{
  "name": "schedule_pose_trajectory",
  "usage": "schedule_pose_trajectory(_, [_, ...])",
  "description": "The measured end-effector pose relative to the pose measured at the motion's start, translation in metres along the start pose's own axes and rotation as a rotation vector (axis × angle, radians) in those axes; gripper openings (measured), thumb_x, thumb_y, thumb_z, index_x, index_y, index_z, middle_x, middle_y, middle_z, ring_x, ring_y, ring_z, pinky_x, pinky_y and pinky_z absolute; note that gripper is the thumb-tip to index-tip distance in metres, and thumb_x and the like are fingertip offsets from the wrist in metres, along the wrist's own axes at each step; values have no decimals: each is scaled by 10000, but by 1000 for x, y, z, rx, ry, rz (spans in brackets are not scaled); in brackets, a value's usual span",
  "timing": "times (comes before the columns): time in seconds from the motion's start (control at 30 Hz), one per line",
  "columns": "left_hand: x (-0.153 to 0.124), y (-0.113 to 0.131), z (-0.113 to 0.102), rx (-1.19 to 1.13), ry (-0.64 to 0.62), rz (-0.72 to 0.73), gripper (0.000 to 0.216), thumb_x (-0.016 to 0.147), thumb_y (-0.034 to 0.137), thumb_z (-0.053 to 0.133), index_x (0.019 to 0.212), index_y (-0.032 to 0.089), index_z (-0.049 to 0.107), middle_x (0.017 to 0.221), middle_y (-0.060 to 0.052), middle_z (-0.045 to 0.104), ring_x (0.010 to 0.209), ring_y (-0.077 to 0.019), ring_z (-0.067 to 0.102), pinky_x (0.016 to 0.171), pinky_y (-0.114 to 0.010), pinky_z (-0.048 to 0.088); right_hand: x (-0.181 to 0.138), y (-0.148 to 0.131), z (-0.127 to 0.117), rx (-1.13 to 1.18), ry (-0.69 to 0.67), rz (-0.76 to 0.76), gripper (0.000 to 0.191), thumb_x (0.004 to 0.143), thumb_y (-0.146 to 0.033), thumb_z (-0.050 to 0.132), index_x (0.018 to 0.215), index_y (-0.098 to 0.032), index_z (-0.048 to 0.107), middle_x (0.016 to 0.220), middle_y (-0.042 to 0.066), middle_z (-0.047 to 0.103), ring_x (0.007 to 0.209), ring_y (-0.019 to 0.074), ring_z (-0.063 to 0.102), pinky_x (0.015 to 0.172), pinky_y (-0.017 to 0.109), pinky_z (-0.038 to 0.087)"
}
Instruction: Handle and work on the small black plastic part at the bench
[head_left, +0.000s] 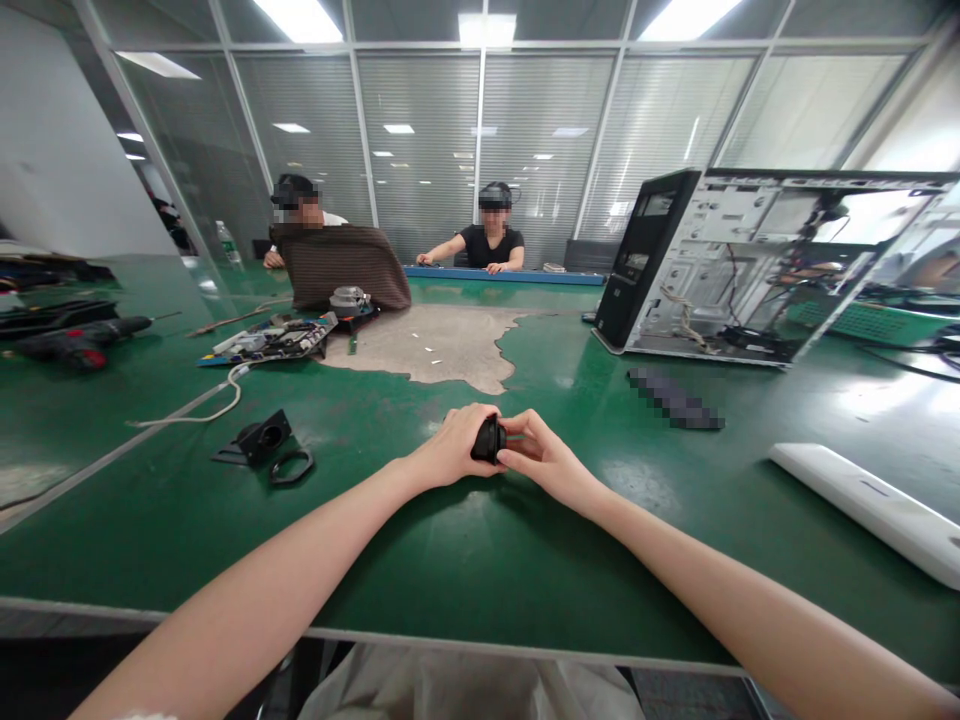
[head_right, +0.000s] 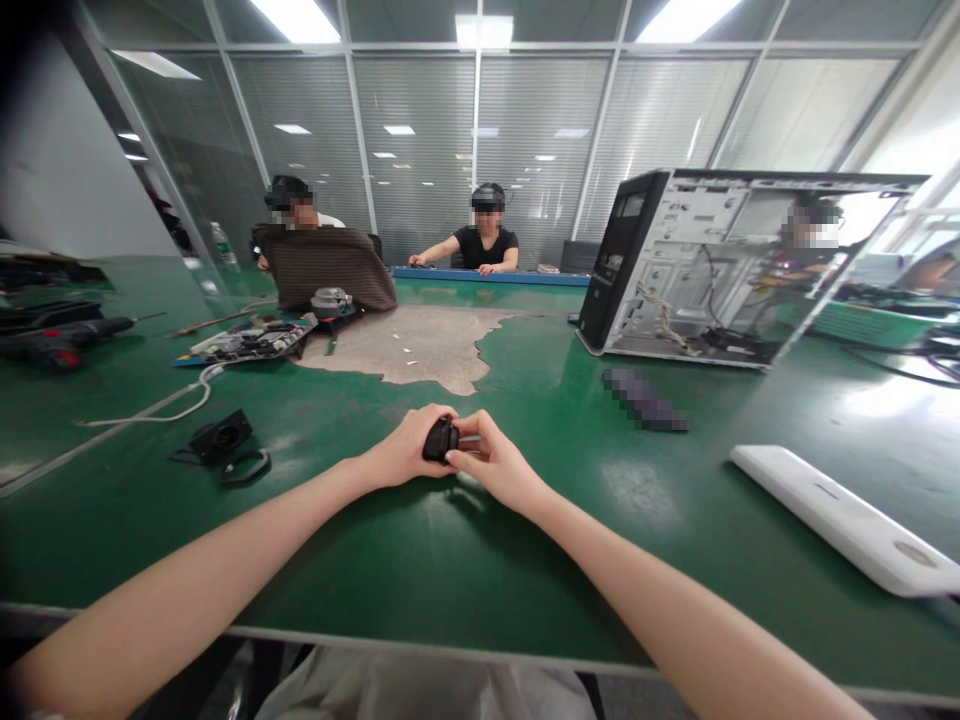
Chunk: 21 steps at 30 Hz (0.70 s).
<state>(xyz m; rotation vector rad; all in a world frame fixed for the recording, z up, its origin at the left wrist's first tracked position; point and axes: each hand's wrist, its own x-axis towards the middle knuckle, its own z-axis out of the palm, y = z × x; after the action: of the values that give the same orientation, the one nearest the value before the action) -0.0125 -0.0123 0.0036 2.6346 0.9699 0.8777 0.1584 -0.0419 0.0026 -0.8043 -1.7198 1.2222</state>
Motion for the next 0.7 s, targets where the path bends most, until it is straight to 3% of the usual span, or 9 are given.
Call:
schedule_pose_trajectory(0.17, [0,1,-1,-6,-2,-4,578,606,387,644,1075,191,369,1006,-67,492,919,-224,473,789,-350,350,3,0,2,-29,45,14,191,750,-319,523,871,-207,427,881,-6,496,731,100,548,695,278,452])
schedule_pose_trajectory(0.33, [0,3,-2,-11,-2,2,582,600,388,646,1073,189,371,1008,-65,486,920,-219,471,803,-360,351,5,2,1,-69,79,50,264,732,-322,539,942,-211,424,960,23,500,802,126,552,758,325,448])
schedule_pose_trajectory(0.5, [0,7,-5,-11,-15,-10,601,574,381,658,1065,192,369,991,-59,486,902,-222,469,794,-367,358,1,0,-1,-39,0,13,268,715,-300,571,918,-218,415,995,21,509,863,139,552,800,333,445])
schedule_pose_trajectory(0.7, [-2,13,-10,-20,-34,-7,603,600,406,621,1090,186,346,1017,-68,470,919,-220,453,824,-380,348,5,5,0,-20,64,36,192,755,-353,507,867,-217,432,926,6,527,801,115,545,730,301,467])
